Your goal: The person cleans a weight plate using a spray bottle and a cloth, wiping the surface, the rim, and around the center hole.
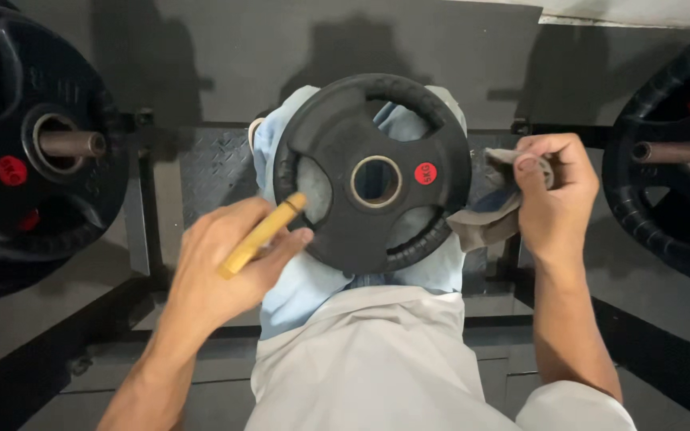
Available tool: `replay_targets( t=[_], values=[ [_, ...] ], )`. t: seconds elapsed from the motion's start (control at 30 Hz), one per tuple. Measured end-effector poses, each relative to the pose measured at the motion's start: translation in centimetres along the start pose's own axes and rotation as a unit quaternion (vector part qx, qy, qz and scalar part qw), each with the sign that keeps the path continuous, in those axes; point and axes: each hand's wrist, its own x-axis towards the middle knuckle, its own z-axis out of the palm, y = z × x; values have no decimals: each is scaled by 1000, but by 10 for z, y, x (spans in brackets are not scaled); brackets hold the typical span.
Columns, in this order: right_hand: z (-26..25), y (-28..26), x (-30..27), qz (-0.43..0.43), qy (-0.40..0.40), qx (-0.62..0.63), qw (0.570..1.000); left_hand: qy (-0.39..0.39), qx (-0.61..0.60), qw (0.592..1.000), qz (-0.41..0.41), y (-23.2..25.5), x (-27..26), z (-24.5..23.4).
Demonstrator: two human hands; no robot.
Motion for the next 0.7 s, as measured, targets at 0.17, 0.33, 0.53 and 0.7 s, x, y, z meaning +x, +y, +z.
replay_targets(
  t=[0.17, 0.33, 0.53, 0.7],
  values=[
    [-5, 9, 0, 18, 36, 3, 999, 12, -1, 1000, -24, -2, 2, 1],
    [-4, 11, 0, 9, 2, 12, 1000, 91, 5, 994, 59, -8, 11, 11],
    [-2, 13, 0, 9, -7, 28, 1000, 120, -8, 993, 8, -6, 11, 7],
    [-4, 18, -1, -4, -21, 31, 999, 136, 0, 989, 58, -8, 18, 6]
  ],
)
